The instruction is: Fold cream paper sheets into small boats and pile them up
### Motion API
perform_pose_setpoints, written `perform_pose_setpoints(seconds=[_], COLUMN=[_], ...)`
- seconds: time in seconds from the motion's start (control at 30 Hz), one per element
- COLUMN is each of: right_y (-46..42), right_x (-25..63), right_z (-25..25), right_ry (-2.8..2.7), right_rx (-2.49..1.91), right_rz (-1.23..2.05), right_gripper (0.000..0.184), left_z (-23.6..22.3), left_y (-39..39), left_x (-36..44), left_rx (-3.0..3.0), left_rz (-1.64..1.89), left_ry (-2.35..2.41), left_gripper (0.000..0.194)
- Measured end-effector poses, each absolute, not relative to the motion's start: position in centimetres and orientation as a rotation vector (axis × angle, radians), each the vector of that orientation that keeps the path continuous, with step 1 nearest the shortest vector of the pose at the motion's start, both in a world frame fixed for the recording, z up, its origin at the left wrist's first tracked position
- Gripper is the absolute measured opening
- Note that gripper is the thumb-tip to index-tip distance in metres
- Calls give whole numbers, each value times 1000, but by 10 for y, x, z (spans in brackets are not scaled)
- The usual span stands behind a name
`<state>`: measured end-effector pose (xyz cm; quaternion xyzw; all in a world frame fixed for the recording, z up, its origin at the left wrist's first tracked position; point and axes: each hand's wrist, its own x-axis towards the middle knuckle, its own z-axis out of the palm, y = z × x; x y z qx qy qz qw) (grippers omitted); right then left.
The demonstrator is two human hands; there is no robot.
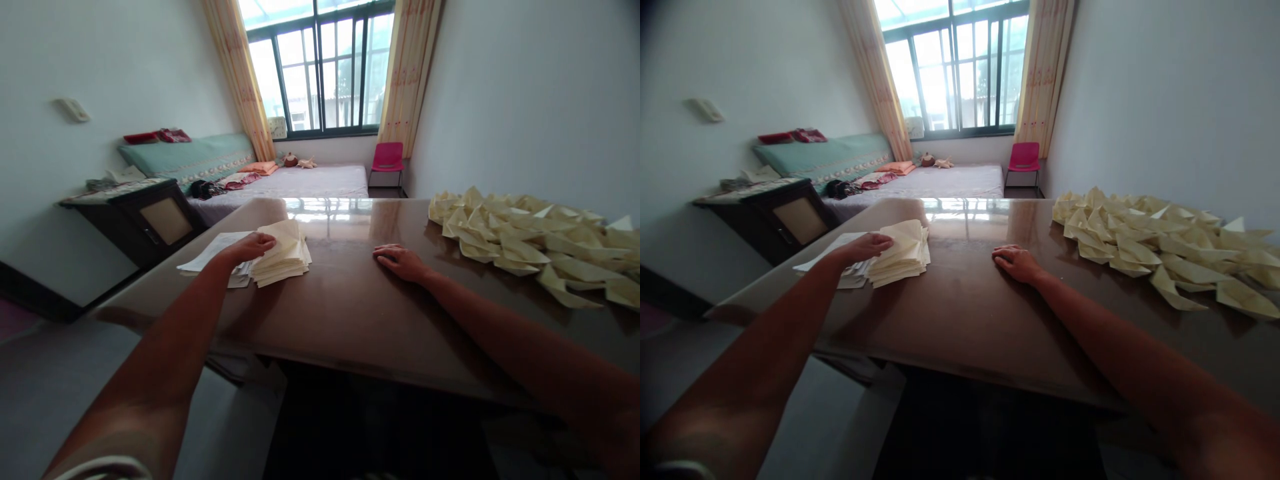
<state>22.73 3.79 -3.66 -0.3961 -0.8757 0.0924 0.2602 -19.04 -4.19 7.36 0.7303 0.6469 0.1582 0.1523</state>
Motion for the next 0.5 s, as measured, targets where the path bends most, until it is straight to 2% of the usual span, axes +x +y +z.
perform_pose_setpoints(seconds=[0.17, 0.23, 0.3, 0.33, 0.37, 0.4, 0.43, 0.5], right_y=[48, 47, 39, 33, 26, 18, 11, 0], right_x=[232, 231, 227, 224, 221, 219, 218, 220], right_z=[-22, -11, -2, 0, 1, 1, -1, -6], right_ry=[-2408, -2401, -2335, -2328, -2345, -2383, -2428, -2481], right_rx=[-1055, -1072, -1019, -956, -894, -837, -794, -770], right_rz=[549, 640, 485, 350, 249, 206, 211, 315], right_gripper=[35, 43, 70, 87, 96, 96, 86, 51], left_z=[74, 68, 59, 53, 47, 41, 36, 31], left_y=[-47, -52, -60, -65, -70, -74, -78, -80], left_x=[-139, -104, -64, -45, -26, -10, 4, 23], left_rx=[2284, 2381, 2683, 2810, 2868, 2899, 2921, 2945], left_rz=[517, 496, 302, 226, 202, 189, 179, 173], left_ry=[2139, 2145, 2037, 1912, 1807, 1733, 1664, 1555], left_gripper=[41, 44, 44, 40, 34, 30, 27, 29])
